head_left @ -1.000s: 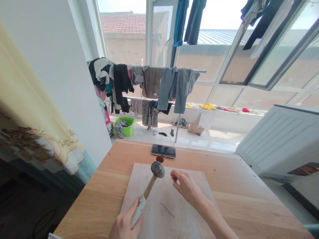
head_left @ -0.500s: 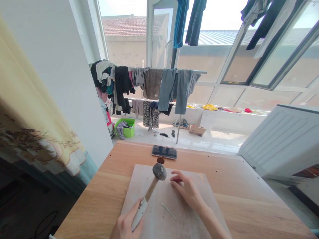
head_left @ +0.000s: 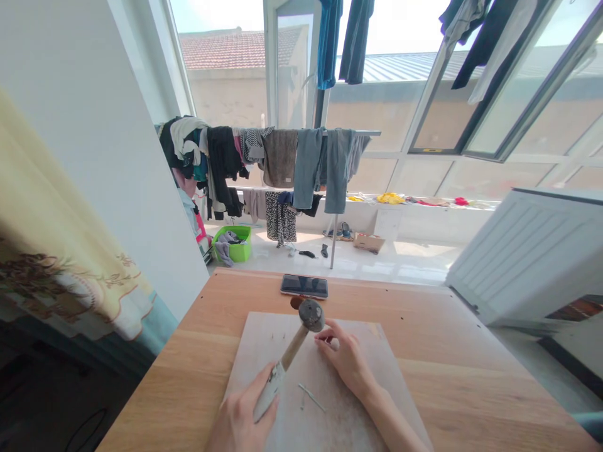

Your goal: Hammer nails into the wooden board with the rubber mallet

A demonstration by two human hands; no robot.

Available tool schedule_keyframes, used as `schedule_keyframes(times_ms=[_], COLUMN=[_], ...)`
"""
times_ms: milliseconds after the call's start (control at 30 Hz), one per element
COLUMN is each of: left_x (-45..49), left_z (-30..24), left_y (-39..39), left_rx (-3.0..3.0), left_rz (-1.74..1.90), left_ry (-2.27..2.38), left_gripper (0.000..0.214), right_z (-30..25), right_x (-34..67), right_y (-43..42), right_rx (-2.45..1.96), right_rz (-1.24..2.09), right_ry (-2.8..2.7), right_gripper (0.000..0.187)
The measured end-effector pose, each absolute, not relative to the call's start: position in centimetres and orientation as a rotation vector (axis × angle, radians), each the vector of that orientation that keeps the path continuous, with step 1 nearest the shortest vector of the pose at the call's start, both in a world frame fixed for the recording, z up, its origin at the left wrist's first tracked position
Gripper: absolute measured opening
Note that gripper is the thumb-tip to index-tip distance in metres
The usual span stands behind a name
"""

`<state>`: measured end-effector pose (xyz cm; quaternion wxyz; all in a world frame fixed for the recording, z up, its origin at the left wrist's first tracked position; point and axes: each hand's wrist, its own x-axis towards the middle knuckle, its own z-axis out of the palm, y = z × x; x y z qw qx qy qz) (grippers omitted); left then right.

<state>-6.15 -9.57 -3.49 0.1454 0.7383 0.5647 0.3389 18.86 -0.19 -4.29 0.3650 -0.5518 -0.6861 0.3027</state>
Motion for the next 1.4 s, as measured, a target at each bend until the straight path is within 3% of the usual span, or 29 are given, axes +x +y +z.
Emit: schedule_keyframes(times_ms=[233,733,933,1100,1167,1267,1400], left_x=[-5.3,-5.2,-4.9,-5.5,-5.9,-6.5,-6.7], left_z=[-4.0,-4.5,-4.3,-4.8,-5.3,-6.1,-7.0], left_y=[-9.5,-9.9,-10.0,-10.4,-10.9,-11.6,-12.1], left_rx=[2.128,2.159,2.194,2.189,2.156,2.062,2.006], left_rz=[0.859,0.756,0.671,0.736,0.841,0.985,1.061], left_ry=[1.673,1.73,1.765,1.703,1.674,1.739,1.824], left_gripper=[0.043,0.046,0.047,0.046,0.044,0.04,0.04], right_z=[-4.3,-5.0,-4.4,-3.2,-2.2,-0.2,1.4], right_x=[18.9,19.3,19.0,19.3,19.7,19.7,17.5], right_y=[-0.1,0.0,-0.2,-0.6,-1.5,-4.0,-7.3], right_rx=[-1.504,-1.491,-1.489,-1.503,-1.516,-1.527,-1.619], right_rz=[0.745,0.718,0.751,0.776,0.77,0.807,0.832], right_ry=[-1.767,-1.765,-1.772,-1.789,-1.795,-1.902,-2.357], right_gripper=[0.011,0.051,0.043,0.052,0.045,0.019,0.028])
